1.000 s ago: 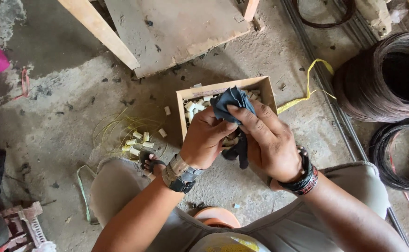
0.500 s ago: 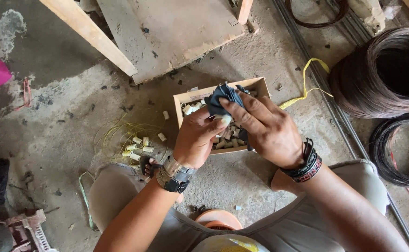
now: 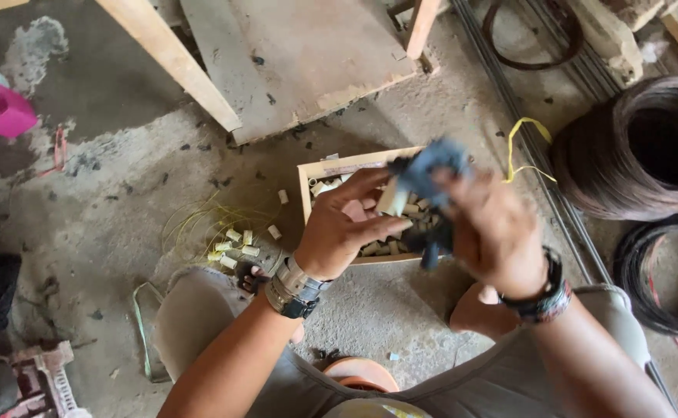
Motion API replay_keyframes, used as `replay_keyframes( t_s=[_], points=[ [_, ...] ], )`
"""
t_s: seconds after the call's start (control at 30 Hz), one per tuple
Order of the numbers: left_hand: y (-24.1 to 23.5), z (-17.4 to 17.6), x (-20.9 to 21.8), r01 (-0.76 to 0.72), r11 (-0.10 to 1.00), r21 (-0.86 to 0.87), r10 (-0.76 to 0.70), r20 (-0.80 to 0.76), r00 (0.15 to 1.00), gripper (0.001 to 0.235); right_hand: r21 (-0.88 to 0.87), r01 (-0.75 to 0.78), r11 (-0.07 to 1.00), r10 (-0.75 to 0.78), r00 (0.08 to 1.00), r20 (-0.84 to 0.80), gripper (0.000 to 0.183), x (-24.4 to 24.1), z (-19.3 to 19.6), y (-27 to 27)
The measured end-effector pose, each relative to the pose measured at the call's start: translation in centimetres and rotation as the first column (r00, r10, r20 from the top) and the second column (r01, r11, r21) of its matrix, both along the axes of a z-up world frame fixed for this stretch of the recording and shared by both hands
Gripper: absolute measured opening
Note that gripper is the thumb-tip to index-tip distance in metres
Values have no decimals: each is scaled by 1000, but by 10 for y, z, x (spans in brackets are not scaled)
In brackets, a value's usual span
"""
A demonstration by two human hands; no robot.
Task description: Cleaning small PVC pipe segments by wiping them with a cloth.
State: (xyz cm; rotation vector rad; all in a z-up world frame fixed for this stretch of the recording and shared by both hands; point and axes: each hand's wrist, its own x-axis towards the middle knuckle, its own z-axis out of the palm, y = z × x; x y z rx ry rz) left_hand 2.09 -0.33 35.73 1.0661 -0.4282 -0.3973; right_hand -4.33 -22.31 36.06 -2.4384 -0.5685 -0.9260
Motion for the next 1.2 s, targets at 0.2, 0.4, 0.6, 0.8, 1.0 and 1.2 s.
replay_keyframes(
  t_s=[0.2,0.4,0.6,0.8,1.0,1.2],
  points=[
    [17,10,7,-79,932,355,-44,326,944,62,-23,-243,970,227,935,-274,43,-5,28,25],
    [17,19,8,-89,906,415,-71,354,932,54,-85,-242,966,217,947,-237,43,-1,41,25],
    [17,18,9,-32,920,390,-90,292,952,56,-163,-211,964,173,960,-221,40,6,39,21],
    [14,6,7,75,964,253,-100,87,991,54,-252,-73,965,37,989,-145,63,24,24,5],
    [9,13,5,-50,954,296,68,-51,996,53,14,115,993,-112,986,-119,32,12,49,4],
    [0,17,-9,-180,871,457,167,70,984,36,-54,-98,994,92,991,-97,34,-4,6,26]
  ],
)
